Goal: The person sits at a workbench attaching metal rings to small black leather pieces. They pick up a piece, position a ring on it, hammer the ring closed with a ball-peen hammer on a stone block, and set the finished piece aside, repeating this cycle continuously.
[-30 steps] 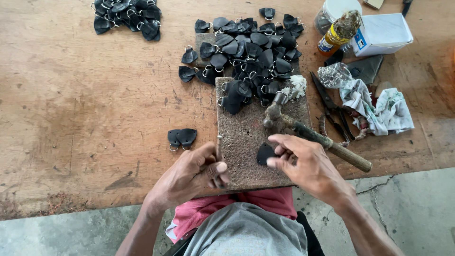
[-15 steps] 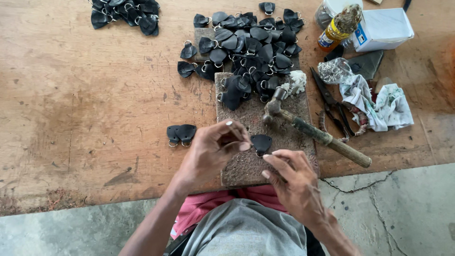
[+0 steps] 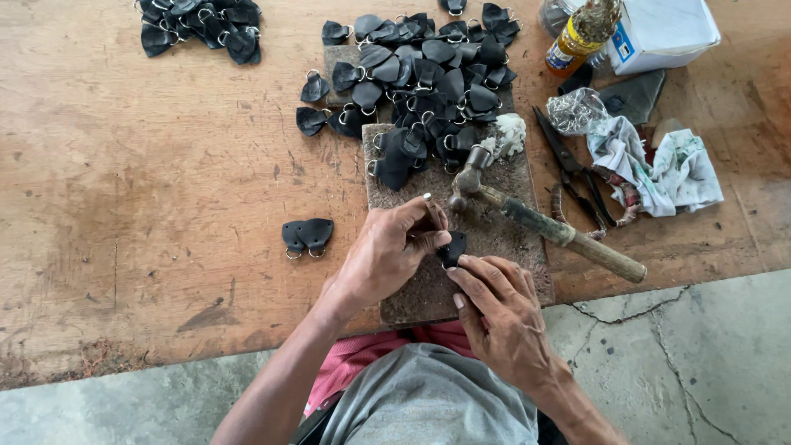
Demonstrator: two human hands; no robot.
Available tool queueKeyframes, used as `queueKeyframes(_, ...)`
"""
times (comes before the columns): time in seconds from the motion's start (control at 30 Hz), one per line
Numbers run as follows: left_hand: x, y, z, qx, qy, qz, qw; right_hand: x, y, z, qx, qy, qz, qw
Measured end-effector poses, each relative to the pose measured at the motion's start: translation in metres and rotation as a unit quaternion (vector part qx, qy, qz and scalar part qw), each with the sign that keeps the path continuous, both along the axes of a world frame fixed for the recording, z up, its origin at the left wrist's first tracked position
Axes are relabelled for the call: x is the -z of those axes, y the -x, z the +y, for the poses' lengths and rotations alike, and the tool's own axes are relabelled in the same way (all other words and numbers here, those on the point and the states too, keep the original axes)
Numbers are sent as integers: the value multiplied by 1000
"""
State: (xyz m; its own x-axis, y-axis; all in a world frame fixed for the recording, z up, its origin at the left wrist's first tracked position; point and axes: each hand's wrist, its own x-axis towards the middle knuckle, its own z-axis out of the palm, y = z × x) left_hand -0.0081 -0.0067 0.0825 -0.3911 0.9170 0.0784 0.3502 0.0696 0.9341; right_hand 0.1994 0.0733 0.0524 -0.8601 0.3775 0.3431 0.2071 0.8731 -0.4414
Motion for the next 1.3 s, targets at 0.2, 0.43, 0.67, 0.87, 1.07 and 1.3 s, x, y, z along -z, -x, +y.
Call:
queueKeyframes(0.2, 4, -2, 4, -3, 2, 19, 1000, 17, -10, -6, 14, -13, -5, 1000)
queueKeyframes(0.43, 9, -2, 5, 10, -24, 35, 999, 22, -15, -8, 11, -12, -2, 1000)
queueKeyframes(0.67, 11, -13, 3, 16, -108, 72, 991, 15, -13, 13, -6, 19, 0, 1000)
queueKeyframes(0.87, 10, -19, 2, -9, -85, 69, 994, -1, 6, 80, 83, -62, -32, 994)
queueKeyframes(1.07, 12, -29, 0, -60, -97, 103, 988, -3, 40, 107, 58, -75, -112, 989)
queueKeyframes(1.3, 15, -35, -3, -49, -125, 152, 979, -30, 37, 108, 79, 144, -112, 980)
